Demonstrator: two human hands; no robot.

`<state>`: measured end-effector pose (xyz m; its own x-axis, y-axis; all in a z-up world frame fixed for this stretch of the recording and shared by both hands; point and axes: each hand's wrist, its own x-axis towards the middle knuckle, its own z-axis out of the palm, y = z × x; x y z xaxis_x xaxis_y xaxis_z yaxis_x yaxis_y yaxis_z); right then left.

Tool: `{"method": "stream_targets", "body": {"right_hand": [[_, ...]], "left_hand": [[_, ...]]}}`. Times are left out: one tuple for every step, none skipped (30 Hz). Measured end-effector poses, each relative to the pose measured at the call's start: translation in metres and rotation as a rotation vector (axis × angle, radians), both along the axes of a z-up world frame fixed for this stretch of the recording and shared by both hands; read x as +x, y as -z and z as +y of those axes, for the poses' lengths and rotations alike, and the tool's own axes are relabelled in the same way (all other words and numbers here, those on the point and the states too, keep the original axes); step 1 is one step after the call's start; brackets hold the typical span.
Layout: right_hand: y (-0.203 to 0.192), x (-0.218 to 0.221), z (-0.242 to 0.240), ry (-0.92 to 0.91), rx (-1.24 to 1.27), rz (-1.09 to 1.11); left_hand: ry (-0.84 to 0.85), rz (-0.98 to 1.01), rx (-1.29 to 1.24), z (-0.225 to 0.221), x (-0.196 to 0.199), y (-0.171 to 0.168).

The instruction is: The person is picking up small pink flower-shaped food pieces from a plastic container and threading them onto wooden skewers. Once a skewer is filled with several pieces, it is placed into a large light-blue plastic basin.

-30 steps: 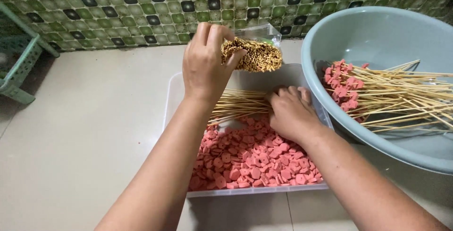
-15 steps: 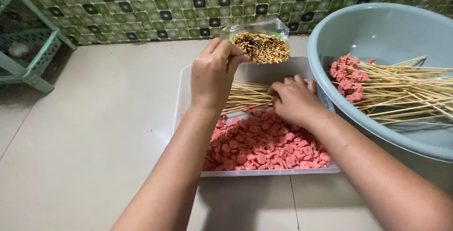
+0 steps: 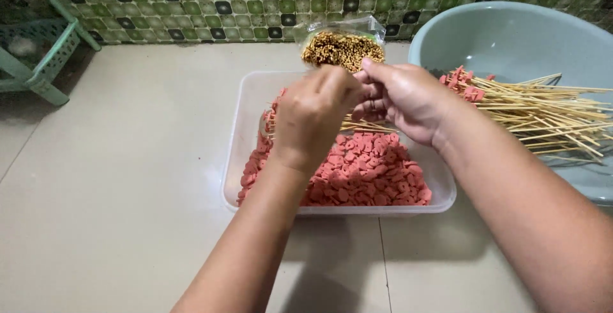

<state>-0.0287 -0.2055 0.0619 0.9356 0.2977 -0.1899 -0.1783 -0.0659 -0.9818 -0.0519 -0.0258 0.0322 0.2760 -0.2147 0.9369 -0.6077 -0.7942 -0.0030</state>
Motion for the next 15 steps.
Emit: {"method": "stream_targets", "body": {"right_hand": [[-0.008,-0.009,0.003,-0.003,-0.002,0.002],[-0.016,-0.018,0.005,0.0,0.029,-0.008],[-0.025,-0.027,0.008,0.003,0.06,-0.019],[-0.018,-0.022,0.002,0.002,0.06,-0.016],[-0.011,-0.018,-0.004,-0.007,0.041,0.001],[-0.002,-0.013,-0.009,-0.016,0.024,0.021],[-0.006,-0.019,-0.012,-0.017,0.027,0.026],[-0.01,-0.025,-0.016,-0.021,-0.031,-0.005],[-0.014,-0.03,-0.021,-0.025,-0.088,-0.035],[-0.016,-0.031,-0.024,-0.018,-0.087,-0.033],[-0.017,-0.031,-0.028,-0.035,-0.157,-0.031],[-0.019,-0.031,-0.031,-0.053,-0.227,-0.029],[-0.027,-0.041,-0.034,-0.048,-0.226,-0.028],[-0.035,-0.049,-0.034,-0.082,-0.313,-0.022],[-0.043,-0.057,-0.033,-0.117,-0.399,-0.016]], "left_hand": [[-0.003,0.002,-0.002,-0.005,-0.005,0.001],[0.006,-0.028,0.033,-0.011,-0.009,0.002],[0.014,-0.057,0.068,-0.016,-0.014,0.002],[0.013,-0.054,0.068,-0.017,-0.026,-0.005],[0.08,-0.034,0.091,-0.018,-0.038,-0.012],[0.148,-0.011,0.117,-0.018,-0.051,-0.019],[0.147,-0.006,0.12,-0.019,-0.055,-0.015],[0.221,0.07,0.065,-0.02,-0.058,-0.011],[0.294,0.147,0.011,-0.022,-0.061,-0.007],[0.301,0.15,0.013,-0.018,-0.064,-0.007],[0.266,0.347,0.04,-0.014,-0.067,-0.007],[0.227,0.542,0.069,-0.009,-0.069,-0.007],[0.232,0.543,0.072,-0.008,-0.064,-0.003],[0.162,0.734,0.153,-0.005,-0.06,0.001],[0.089,0.924,0.235,-0.001,-0.057,0.006]]}}
